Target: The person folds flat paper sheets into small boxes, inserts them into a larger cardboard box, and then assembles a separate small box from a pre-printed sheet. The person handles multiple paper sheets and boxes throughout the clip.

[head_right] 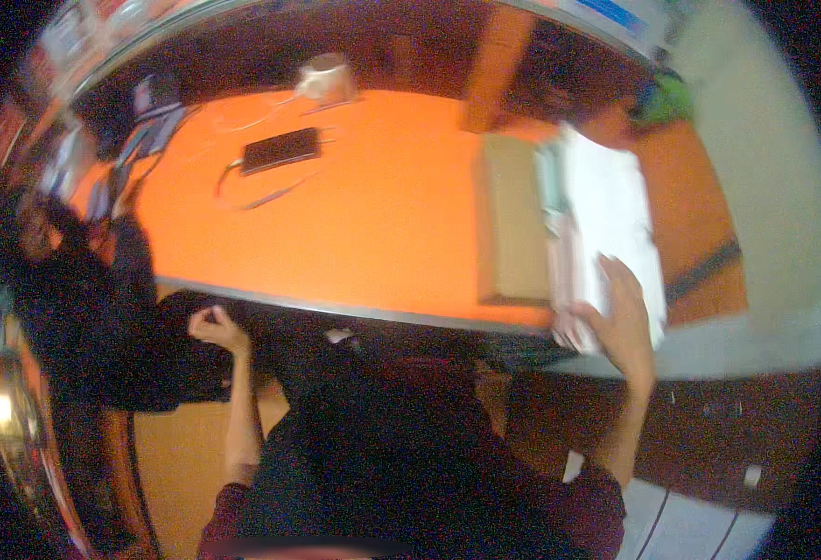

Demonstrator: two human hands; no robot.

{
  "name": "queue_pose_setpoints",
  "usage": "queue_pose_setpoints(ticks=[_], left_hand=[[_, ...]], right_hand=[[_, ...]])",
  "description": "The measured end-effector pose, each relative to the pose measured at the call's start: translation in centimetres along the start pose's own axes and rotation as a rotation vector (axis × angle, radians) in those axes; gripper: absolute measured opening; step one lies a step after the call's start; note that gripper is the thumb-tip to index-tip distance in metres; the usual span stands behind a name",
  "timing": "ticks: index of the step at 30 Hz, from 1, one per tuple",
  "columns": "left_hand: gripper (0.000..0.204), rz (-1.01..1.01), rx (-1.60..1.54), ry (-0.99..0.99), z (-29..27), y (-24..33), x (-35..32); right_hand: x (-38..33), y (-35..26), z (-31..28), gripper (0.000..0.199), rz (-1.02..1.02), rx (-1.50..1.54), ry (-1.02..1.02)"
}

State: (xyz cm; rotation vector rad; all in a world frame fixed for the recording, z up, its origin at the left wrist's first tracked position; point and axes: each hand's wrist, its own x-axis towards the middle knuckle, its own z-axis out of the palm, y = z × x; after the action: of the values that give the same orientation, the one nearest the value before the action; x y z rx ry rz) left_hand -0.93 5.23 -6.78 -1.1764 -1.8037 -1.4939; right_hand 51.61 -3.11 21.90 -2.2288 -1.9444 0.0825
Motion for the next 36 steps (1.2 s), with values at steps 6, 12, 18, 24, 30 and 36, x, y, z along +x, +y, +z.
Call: queue_pose_setpoints(ticks=[6, 12, 18, 24, 30, 36], left_hand=[[0.056, -0.052, 0.712, -0.853, 1.3, -9.0, -6.1], [0.058, 0.074, 0.927, -1.150, 3.0, -11.8, -6.2], [0.064, 0.031, 1.048, -1.264, 3.4, -12.8, -6.8], [0.082, -0.175, 0.892, -1.365, 3.8, -9.6, -3.2], [0.080, -0.519, 0.141, -1.794, -2.4, 0.5, 8.6], [0.052, -0.480, -0.454, -2.006, -4.7, 11.2, 17.6]], right_hand=[[2.1, 1.5, 0.9, 0.087, -0.059, 0.148, -0.226], [2.7, 0.8, 0.2, 0.090, 0.128, 0.176, -0.209], [2.7, 1.4, -0.3, 0.075, 0.164, 0.406, -0.242], [3.4, 3.4, -2.2, 0.017, 0.179, 0.400, -0.201], [3.3, 2.6, -2.6, 0.021, 0.169, 0.362, -0.187], [2.7, 5.0, -0.4, 0.025, 0.162, 0.594, -0.161]])
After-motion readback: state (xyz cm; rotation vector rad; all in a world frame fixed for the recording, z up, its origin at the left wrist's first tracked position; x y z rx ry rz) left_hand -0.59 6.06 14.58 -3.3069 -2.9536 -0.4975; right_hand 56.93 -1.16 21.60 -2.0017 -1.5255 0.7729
